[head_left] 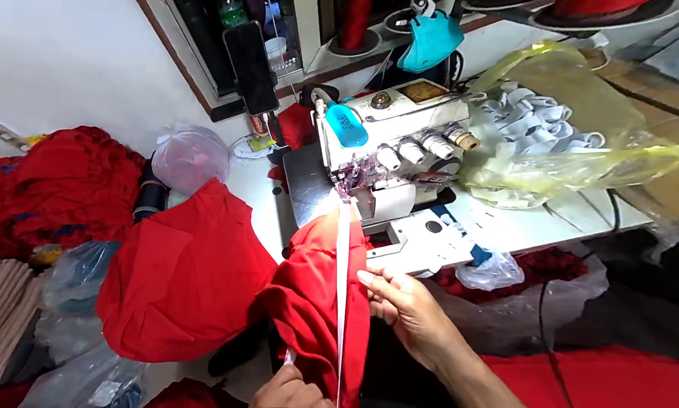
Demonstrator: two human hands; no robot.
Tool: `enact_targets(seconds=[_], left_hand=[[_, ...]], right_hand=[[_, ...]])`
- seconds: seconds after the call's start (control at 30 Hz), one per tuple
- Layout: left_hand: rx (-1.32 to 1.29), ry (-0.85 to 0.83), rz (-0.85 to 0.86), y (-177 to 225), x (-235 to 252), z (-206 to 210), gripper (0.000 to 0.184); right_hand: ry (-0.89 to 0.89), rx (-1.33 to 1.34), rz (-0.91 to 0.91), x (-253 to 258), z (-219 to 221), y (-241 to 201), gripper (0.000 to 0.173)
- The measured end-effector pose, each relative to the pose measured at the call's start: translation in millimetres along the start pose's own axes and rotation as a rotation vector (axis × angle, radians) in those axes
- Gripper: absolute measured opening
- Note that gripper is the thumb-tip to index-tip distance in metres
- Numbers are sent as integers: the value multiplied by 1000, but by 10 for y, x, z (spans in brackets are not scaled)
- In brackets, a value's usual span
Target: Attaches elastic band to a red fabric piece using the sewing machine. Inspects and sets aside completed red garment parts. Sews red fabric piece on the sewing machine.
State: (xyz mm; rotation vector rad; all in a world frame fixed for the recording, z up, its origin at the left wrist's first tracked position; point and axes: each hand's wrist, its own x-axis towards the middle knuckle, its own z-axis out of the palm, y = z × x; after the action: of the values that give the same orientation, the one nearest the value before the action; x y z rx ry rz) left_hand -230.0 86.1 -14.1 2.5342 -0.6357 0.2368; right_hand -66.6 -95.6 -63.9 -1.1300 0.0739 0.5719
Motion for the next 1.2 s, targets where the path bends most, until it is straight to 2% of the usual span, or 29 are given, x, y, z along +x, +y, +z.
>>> enact_targets(seconds=[0.13, 0.27, 0.47, 0.67, 0.83, 0.93, 1.2], left_hand=[[44, -7, -21, -16, 2, 58, 15], [98, 19, -21, -24, -11, 116, 16], [110, 63, 53, -29, -37, 217, 37], [147, 35, 32, -14, -49, 250, 26], [299, 39, 24, -72, -66, 310, 15], [373, 91, 26, -83, -12, 355, 14], [379, 210, -3, -140, 86, 468, 23]], right_hand=[[-114, -23, 41, -118, 5, 108, 10], [-169, -109, 40, -223, -29, 146, 11], [-174, -232, 54, -449, -22, 298, 16], [-247, -176, 71, -726, -10, 343, 7], [-24, -36, -12, -777, -72, 140, 14], [108, -6, -63, -692, -99, 110, 17], [158, 39, -172, -680, -230, 11, 23]])
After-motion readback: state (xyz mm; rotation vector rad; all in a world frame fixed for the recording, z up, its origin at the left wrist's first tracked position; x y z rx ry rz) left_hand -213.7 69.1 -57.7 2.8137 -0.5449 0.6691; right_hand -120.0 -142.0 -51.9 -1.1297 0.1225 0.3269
